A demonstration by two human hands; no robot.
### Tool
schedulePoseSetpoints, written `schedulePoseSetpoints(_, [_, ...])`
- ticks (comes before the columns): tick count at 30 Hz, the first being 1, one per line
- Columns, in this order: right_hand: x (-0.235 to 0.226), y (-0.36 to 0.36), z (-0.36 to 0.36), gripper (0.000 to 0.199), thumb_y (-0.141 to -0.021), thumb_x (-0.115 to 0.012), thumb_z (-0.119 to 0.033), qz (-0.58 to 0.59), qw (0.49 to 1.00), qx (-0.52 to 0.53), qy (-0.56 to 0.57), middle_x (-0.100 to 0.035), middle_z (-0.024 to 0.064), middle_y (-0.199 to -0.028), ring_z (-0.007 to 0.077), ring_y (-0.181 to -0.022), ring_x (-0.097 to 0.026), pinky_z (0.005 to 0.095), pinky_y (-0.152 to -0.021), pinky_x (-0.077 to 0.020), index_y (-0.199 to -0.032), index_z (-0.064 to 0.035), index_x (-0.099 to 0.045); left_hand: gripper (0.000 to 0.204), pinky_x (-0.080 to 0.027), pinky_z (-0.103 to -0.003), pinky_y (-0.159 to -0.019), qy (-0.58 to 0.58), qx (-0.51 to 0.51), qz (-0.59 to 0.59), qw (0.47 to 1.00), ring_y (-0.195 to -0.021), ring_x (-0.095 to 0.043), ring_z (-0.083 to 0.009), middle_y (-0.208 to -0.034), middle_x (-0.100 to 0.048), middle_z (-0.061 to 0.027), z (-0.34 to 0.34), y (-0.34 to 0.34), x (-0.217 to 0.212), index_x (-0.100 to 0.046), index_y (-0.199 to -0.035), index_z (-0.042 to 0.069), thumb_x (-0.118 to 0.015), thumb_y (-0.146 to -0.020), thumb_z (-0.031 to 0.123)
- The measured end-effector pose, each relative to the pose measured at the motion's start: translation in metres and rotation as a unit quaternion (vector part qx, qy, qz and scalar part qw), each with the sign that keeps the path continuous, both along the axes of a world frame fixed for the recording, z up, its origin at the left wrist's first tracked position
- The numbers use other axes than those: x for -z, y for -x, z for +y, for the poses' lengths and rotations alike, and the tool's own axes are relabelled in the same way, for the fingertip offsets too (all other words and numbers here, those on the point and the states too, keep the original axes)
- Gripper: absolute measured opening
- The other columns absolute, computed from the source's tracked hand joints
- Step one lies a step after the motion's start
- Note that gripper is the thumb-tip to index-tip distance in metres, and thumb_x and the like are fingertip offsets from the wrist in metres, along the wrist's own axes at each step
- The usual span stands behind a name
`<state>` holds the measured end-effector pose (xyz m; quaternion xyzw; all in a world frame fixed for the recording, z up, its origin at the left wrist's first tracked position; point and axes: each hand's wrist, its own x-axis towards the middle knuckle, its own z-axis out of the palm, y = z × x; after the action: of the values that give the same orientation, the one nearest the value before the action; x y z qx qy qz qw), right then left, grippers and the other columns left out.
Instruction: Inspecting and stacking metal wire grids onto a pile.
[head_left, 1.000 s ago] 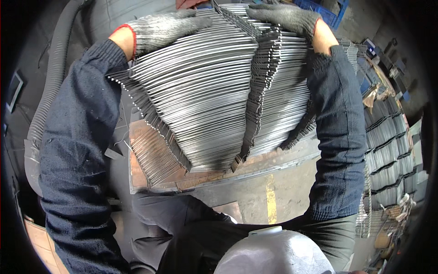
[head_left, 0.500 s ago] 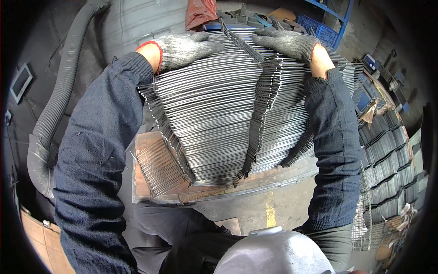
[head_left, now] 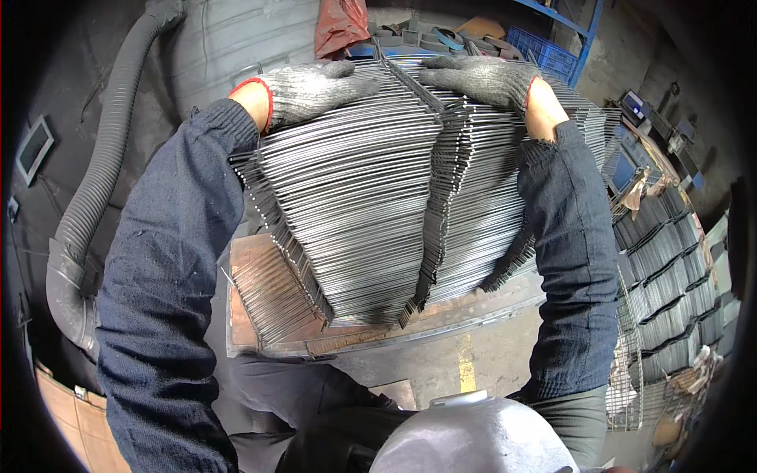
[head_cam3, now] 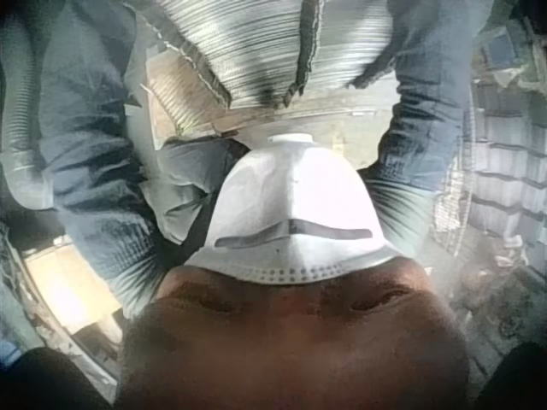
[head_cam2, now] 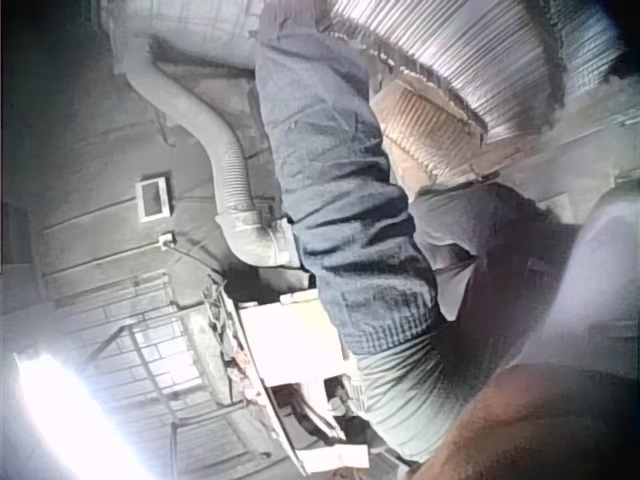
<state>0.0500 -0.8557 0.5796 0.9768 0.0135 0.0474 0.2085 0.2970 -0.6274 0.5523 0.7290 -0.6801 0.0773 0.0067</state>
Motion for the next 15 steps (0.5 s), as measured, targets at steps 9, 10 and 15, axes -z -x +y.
schedulePoseSetpoints(9, [0.001,-0.003,0.004,0.053,-0.115,-0.042,-0.018,-0.003,0.997,0.060,-0.043,-0.049,0.0098,-0.168,0.0338,-0.147,-0.055,0.0444,-0.123,-0.0464,-0.166,-0.0300,-0.045,0.048,-0.043,-0.046,-0.124,0.035,0.058,-0.115,0.991,-0.148,-0.052,-0.0387,-0.170,-0.043,-0.0147,0.002,0.019,-0.005,-0.047,-0.163,0.035,-0.039,-0.116,0.028])
schedulePoseSetpoints(10, [0.001,-0.001,0.001,0.053,-0.115,-0.042,-0.018,-0.003,0.999,0.046,-0.023,-0.048,0.0098,-0.168,0.0338,-0.147,-0.055,0.0443,-0.123,-0.0468,-0.166,-0.0300,-0.045,0.049,-0.043,-0.046,-0.124,0.028,0.070,-0.143,0.987,-0.148,-0.052,-0.0386,-0.169,-0.045,-0.0145,0.002,0.023,-0.006,-0.047,-0.163,0.035,-0.039,-0.116,0.027])
schedulePoseSetpoints(15, [0.002,-0.002,0.000,0.055,-0.114,-0.043,-0.017,-0.001,1.000,0.023,0.004,-0.049,0.0105,-0.167,0.0341,-0.147,-0.055,0.0445,-0.122,-0.0476,-0.167,-0.0299,-0.043,0.048,-0.044,-0.046,-0.123,0.034,0.026,-0.059,0.997,-0.147,-0.054,-0.0378,-0.168,-0.047,-0.0142,-0.006,0.007,0.000,-0.048,-0.163,0.031,-0.039,-0.116,0.028])
